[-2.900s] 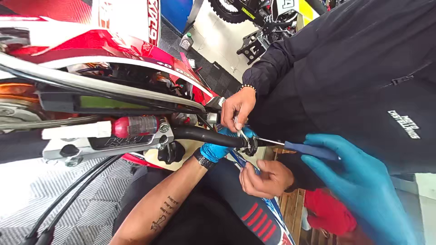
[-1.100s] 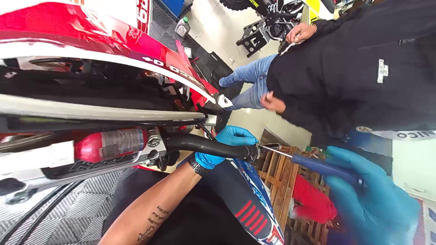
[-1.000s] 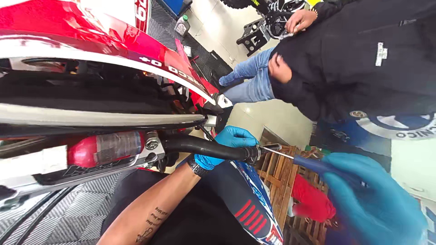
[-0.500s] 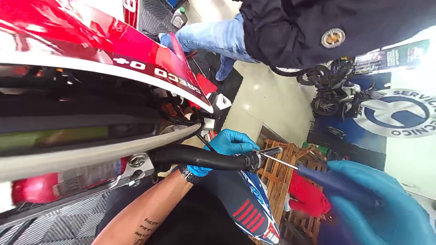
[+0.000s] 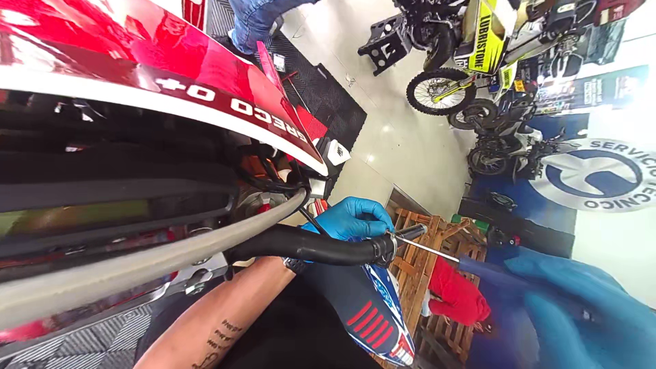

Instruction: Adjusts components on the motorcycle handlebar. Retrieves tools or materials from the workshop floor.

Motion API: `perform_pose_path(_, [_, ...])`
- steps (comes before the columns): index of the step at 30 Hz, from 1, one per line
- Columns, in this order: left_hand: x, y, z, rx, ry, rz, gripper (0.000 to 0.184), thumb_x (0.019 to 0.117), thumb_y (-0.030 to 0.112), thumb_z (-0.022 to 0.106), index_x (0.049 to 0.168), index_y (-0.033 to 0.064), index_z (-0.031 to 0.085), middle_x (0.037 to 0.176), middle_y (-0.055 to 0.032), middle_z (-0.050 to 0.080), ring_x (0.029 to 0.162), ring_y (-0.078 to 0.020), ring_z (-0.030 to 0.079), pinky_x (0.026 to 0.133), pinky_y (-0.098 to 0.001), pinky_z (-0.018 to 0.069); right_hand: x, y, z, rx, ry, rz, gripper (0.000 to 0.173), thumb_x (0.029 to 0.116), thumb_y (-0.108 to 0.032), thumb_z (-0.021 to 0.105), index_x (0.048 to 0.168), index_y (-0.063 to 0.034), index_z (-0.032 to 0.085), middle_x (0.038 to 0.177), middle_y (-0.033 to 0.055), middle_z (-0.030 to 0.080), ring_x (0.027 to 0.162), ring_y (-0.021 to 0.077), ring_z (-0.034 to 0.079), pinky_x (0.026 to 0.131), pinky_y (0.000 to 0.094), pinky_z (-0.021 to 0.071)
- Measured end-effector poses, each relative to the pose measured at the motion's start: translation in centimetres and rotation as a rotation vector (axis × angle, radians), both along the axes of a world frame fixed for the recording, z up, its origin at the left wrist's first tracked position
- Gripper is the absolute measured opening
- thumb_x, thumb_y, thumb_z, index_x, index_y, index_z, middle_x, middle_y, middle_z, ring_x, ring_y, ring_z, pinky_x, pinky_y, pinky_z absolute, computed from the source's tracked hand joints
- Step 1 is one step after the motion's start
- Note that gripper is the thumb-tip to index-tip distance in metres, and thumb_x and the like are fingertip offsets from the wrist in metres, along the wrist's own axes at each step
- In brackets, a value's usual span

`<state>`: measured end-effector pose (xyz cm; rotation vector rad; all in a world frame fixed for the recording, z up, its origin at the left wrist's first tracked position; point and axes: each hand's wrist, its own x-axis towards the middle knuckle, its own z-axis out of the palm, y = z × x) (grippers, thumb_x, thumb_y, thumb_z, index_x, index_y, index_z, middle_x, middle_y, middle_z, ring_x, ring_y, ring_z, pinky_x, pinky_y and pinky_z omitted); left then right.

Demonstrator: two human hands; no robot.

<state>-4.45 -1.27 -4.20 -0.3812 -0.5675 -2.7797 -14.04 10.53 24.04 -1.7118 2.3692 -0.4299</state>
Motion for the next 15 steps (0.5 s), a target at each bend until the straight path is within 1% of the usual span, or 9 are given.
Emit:
perform_pose_path(2, [-0.3,0.1,-0.2,0.013,0.026,-0.01,0.016,0.0973,0.001,0.058,0.098,0.0102,0.071,0.099,0.0071,0.07,0.092,-0.0008,0.065,0.082,-0.0192,0.0537,0.1,-0.4,0.3,0.009,-0.021,0.065,0.013,0.0985,-0.02,0.064,0.111,-0.0221,0.064,0.114,-0.0112,0.068,0.11,0.0018,0.065,0.096,0.0208,0.0544])
perform_pose_path(4, [-0.6,0.1,-0.4,0.021,0.04,-0.031,0.015,0.0974,0.002,0.058,0.098,0.0108,0.071,0.098,0.0066,0.069,0.091,-0.0014,0.064,0.081,-0.0193,0.0535,-0.4,-0.2,0.6,0.064,-0.011,0.095,0.025,0.0961,-0.026,0.068,0.12,-0.0229,0.062,0.12,-0.0098,0.067,0.117,0.0042,0.062,0.101,0.0237,0.0523])
perform_pose_path(5, [-0.6,0.1,-0.4,0.019,0.044,-0.037,0.015,0.0974,0.002,0.059,0.099,0.0108,0.07,0.098,0.0063,0.069,0.091,-0.0016,0.064,0.08,-0.0193,0.0534,-0.9,0.2,0.7,0.098,0.005,0.089,0.036,0.096,-0.037,0.068,0.129,-0.0245,0.06,0.122,-0.01,0.067,0.116,0.0035,0.062,0.098,0.0232,0.0526])
perform_pose_path(7, [-0.8,0.2,-0.5,0.021,0.054,-0.04,0.015,0.097,0.002,0.059,0.098,0.0105,0.07,0.099,0.0058,0.069,0.092,-0.0022,0.064,0.081,-0.0197,0.0532,-1.5,0.7,0.6,0.102,0.073,0.072,0.039,0.1005,-0.047,0.061,0.131,-0.0214,0.06,0.111,-0.0076,0.069,0.099,0.0003,0.066,0.083,0.0189,0.0559])
perform_pose_path(8, [-0.9,0.2,-0.5,0.022,0.06,-0.039,0.015,0.0971,0.002,0.058,0.099,0.0103,0.07,0.099,0.0056,0.069,0.093,-0.0024,0.064,0.082,-0.02,0.0528,-1.6,0.8,0.6,0.091,0.078,0.083,0.033,0.1024,-0.041,0.06,0.127,-0.0196,0.062,0.11,-0.0071,0.069,0.098,-0.0001,0.066,0.082,0.0179,0.0559])
perform_pose_path(10, [-0.9,0.2,-0.5,0.024,0.065,-0.035,0.015,0.0975,0.002,0.058,0.099,0.0107,0.07,0.099,0.006,0.068,0.092,-0.0017,0.063,0.081,-0.0192,0.0528,-1.7,0.6,0.8,0.076,-0.016,0.139,0.017,0.0994,-0.024,0.065,0.116,-0.019,0.064,0.115,-0.0068,0.069,0.11,0.0048,0.065,0.094,0.023,0.0556])
perform_pose_path(12, [-1.0,0.2,-0.5,0.025,0.062,-0.037,0.014,0.0973,0.002,0.058,0.099,0.0106,0.07,0.098,0.0061,0.068,0.09,-0.0014,0.063,0.079,-0.0186,0.0528,-1.5,0.2,1.0,0.077,-0.127,0.187,0.017,0.0933,-0.013,0.071,0.109,-0.0181,0.066,0.119,-0.0051,0.067,0.117,0.0101,0.063,0.1,0.0287,0.0553])
perform_pose_path(14, [-1.0,0.1,-0.5,0.016,0.063,-0.033,0.015,0.0974,0.002,0.058,0.099,0.0108,0.07,0.098,0.0064,0.068,0.091,-0.0011,0.063,0.08,-0.0187,0.0526,-1.2,0.0,1.1,0.123,-0.07,0.143,0.029,0.0947,-0.029,0.073,0.12,-0.0176,0.064,0.118,-0.0026,0.068,0.114,0.0098,0.065,0.098,0.0286,0.0554])
perform_pose_path(15, [-1.0,0.1,-0.5,0.012,0.064,-0.034,0.015,0.0973,0.002,0.058,0.099,0.011,0.069,0.098,0.0065,0.068,0.091,-0.0011,0.063,0.08,-0.0188,0.0525,-1.0,0.0,1.1,0.129,-0.002,0.091,0.037,0.0968,-0.041,0.069,0.122,-0.0131,0.063,0.11,0.0025,0.071,0.103,0.0106,0.068,0.089,0.0285,0.0572])
